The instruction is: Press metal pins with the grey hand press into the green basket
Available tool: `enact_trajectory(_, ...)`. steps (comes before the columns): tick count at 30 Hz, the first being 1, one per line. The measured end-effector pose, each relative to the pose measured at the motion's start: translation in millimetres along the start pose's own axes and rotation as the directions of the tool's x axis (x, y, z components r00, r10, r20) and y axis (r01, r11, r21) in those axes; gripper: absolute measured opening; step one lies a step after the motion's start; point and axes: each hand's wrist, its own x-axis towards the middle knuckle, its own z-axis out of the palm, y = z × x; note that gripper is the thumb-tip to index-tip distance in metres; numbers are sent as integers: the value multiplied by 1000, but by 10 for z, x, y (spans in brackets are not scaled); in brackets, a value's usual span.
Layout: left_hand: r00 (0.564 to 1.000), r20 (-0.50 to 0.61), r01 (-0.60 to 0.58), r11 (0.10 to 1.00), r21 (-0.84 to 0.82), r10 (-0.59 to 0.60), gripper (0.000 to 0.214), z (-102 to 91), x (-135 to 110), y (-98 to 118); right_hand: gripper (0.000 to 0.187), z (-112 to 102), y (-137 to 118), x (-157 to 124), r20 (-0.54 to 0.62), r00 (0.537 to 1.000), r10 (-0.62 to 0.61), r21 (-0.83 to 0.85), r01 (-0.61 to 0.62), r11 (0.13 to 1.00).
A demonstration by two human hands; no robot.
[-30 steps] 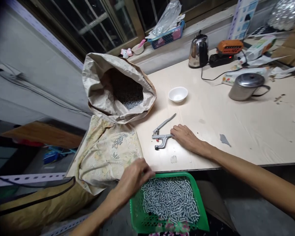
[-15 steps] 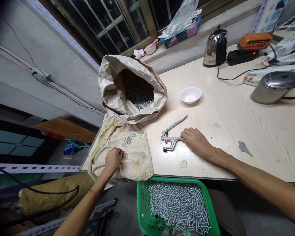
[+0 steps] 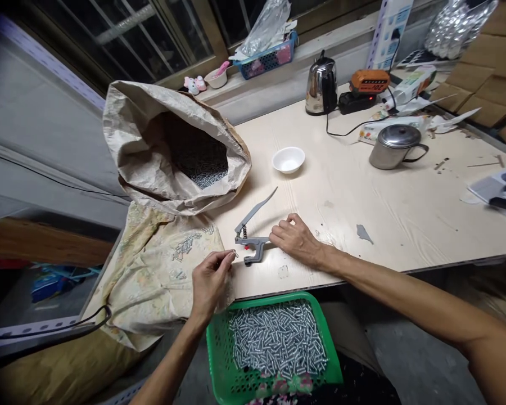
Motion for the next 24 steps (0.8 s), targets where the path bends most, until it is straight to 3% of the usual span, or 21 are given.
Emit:
enact_trajectory(4, 999, 12, -52, 999, 11, 52, 23, 192, 50, -66, 33, 17, 5, -13, -8, 1000, -1, 19, 1, 1000)
enact_trajectory(16, 988, 115, 91, 991, 96, -102, 30, 213, 127, -77, 38, -7, 7, 0, 25, 1000, -15, -62, 17, 998)
enact_trajectory(24, 908, 348, 170, 964, 204, -234, 39, 107, 203, -13, 32, 93, 5, -26, 68, 997, -24, -25, 26, 999)
